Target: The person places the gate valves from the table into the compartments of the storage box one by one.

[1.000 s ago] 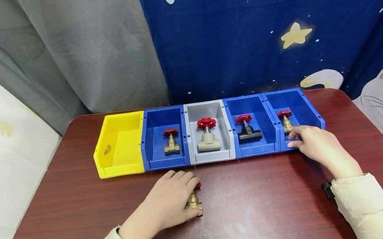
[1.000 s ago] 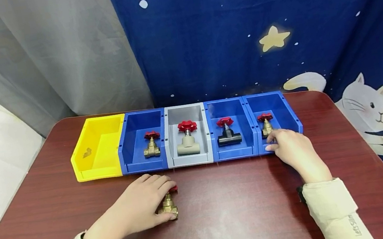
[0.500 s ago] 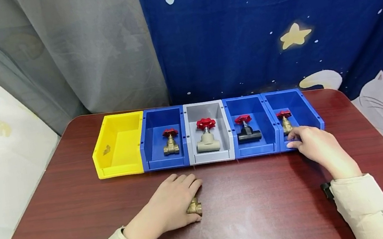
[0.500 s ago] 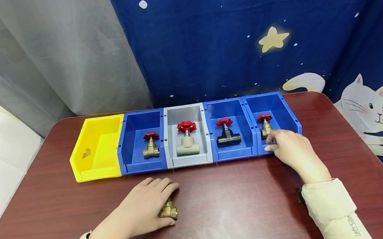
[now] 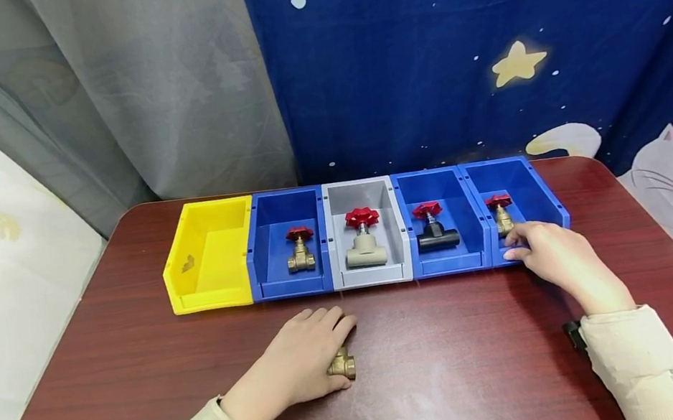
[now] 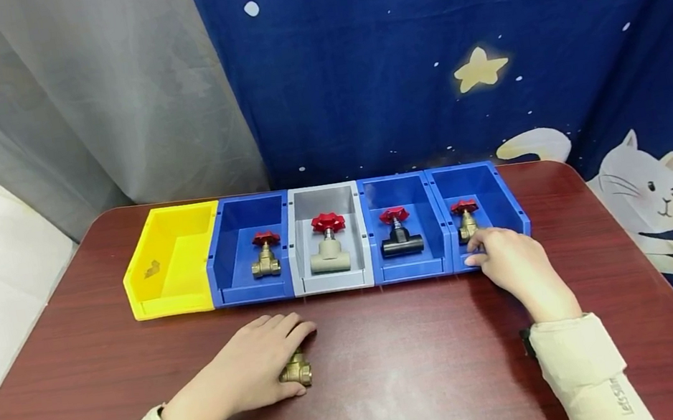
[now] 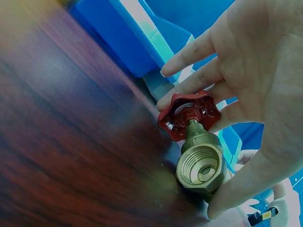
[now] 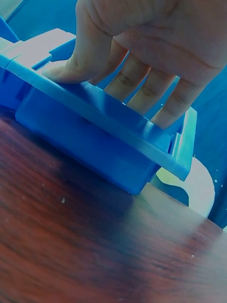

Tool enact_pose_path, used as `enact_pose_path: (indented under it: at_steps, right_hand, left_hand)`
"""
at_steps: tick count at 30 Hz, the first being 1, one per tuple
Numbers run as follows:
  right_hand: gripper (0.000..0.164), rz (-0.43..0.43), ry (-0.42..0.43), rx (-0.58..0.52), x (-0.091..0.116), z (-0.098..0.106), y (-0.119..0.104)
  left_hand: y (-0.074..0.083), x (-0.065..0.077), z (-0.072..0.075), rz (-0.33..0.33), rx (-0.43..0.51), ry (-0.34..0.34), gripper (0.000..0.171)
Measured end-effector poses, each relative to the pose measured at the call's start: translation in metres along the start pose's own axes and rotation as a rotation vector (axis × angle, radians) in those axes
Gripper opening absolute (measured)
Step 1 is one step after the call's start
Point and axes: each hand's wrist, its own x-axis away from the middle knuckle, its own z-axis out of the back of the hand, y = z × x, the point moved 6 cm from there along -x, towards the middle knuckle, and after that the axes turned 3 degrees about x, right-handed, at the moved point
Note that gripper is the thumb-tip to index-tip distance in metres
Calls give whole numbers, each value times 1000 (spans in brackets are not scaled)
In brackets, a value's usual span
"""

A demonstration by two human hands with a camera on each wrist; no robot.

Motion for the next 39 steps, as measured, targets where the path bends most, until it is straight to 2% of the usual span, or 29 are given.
enact_pose_path:
  at_steps: [10,24,32,39]
  right_hand:
    - [21,7,4,-2,-1,0,-1]
    - [25,4,0,1,-1,-1,0]
    - [22,0,11,6,-1,0,-1]
    - [20,2,8,2,0,0,-2]
  left_hand:
    - [0,-2,0,-31,10,27,73]
    - [2,-2,3,-98,-37,52,70]
    - [5,3,7,-126,-37,29,67]
    - [7,11,15,-153,-33,70,64]
